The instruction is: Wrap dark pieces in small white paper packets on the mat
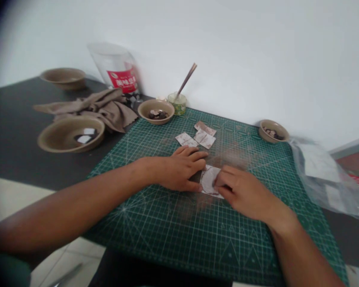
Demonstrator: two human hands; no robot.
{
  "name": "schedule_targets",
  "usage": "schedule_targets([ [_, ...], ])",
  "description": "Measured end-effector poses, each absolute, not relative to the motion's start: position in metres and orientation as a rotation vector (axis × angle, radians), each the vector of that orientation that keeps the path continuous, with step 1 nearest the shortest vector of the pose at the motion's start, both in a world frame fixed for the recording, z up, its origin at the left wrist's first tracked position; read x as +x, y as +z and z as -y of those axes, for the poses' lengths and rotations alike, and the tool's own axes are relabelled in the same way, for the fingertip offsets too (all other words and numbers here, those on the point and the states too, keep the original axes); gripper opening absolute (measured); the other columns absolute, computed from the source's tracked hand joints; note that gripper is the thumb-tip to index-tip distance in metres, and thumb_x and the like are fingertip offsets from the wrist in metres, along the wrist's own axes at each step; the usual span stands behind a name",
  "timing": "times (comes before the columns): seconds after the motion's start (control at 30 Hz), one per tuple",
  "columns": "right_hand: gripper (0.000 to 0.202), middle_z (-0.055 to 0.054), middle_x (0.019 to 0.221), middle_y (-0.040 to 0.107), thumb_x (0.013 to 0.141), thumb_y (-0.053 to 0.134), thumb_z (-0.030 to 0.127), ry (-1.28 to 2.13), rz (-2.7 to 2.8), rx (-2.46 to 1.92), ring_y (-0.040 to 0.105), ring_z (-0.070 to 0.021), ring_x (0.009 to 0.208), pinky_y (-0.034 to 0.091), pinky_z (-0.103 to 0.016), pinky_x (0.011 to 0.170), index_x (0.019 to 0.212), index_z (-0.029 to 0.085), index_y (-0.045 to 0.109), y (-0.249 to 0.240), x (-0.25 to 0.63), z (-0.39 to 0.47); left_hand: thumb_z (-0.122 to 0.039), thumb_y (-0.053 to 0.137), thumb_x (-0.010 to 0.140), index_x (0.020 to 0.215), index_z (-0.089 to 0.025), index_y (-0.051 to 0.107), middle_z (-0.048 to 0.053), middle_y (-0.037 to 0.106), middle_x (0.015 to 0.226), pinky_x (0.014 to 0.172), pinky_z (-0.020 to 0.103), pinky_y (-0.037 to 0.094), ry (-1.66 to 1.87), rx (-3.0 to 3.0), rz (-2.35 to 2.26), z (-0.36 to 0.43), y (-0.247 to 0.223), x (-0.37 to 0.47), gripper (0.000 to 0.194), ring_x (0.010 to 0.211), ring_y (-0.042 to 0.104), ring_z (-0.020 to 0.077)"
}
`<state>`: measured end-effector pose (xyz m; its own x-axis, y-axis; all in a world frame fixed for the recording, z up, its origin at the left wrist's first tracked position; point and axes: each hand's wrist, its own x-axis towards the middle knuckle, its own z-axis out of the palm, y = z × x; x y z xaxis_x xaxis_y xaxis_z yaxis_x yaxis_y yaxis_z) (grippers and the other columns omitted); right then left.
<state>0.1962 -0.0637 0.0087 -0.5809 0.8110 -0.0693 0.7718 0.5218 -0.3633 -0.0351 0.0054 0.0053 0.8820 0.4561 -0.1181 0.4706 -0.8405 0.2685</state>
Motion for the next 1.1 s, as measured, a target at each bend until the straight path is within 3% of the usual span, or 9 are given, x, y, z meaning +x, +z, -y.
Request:
schedule_targets([
  [0.1,0.010,-0.004,0.099,0.064,0.098,0.052,0.020,0.537,2.602,-1.340,0.060,-0.0196,0.092,0.046,-0.034,0.080,0.094,0.022,0.061,0.007,0.191,0.065,-0.061,0.054,0.091,0.131,-0.019,0.051,0.014,0.030,0.162,0.117,0.055,0.022,-0.068,2.765,-0.698,-0.005,0.005,-0.035,0.058,0.147,0.027,0.0401],
  [0.23,0.013,-0.005,0.088,0.061,0.097,0.054,0.025,0.308,2.538,-1.552,0.059,-0.0204,0.081,0.044,-0.035,0.072,0.086,0.021,0.059,0.008,0.201,0.061,-0.060,0.056,0.090,0.132,-0.019,0.051,0.014,0.029,0.163,0.118,0.056,0.020,-0.068,2.767,-0.733,-0.005,0.003,-0.034,0.059,0.148,0.025,0.0394],
  [0.4,0.011,-0.005,0.096,0.065,0.097,0.053,0.023,0.595,2.650,-1.317,0.061,-0.0196,0.087,0.047,-0.033,0.076,0.093,0.023,0.063,0.009,0.199,0.066,-0.062,0.055,0.090,0.132,-0.019,0.052,0.014,0.029,0.163,0.118,0.055,0.021,-0.078,2.773,-0.702,-0.006,0.002,-0.034,0.060,0.147,0.026,0.0402],
  [0.57,0.012,-0.005,0.089,0.062,0.096,0.055,0.024,0.302,2.520,-1.496,0.059,-0.0206,0.081,0.044,-0.035,0.071,0.086,0.021,0.060,0.008,0.199,0.059,-0.061,0.056,0.090,0.133,-0.020,0.050,0.013,0.031,0.162,0.118,0.055,0.020,-0.028,2.786,-0.714,-0.006,0.000,-0.034,0.060,0.147,0.027,0.0387],
  [0.73,0.012,-0.003,0.091,0.063,0.096,0.054,0.020,0.582,2.623,-1.349,0.060,-0.0180,0.082,0.046,-0.031,0.072,0.089,0.023,0.063,0.011,0.202,0.064,-0.062,0.056,0.089,0.131,-0.019,0.052,0.014,0.029,0.163,0.118,0.055,0.020,-0.075,2.768,-0.710,-0.006,0.003,-0.034,0.060,0.148,0.025,0.0399],
  [0.93,0.013,-0.005,0.088,0.061,0.097,0.055,0.027,0.330,2.540,-1.504,0.058,-0.0208,0.082,0.045,-0.034,0.072,0.086,0.022,0.060,0.008,0.204,0.057,-0.061,0.056,0.089,0.135,-0.020,0.049,0.013,0.032,0.162,0.117,0.054,0.020,-0.038,2.782,-0.718,-0.007,0.000,-0.033,0.062,0.146,0.028,0.0390],
  [1.1,0.012,-0.004,0.093,0.064,0.097,0.051,0.020,0.490,2.654,-1.334,0.060,-0.0186,0.083,0.046,-0.032,0.073,0.093,0.023,0.063,0.009,0.199,0.063,-0.062,0.056,0.089,0.133,-0.021,0.050,0.013,0.029,0.163,0.117,0.055,0.021,-0.075,2.778,-0.710,-0.007,-0.001,-0.033,0.061,0.147,0.026,0.0393],
])
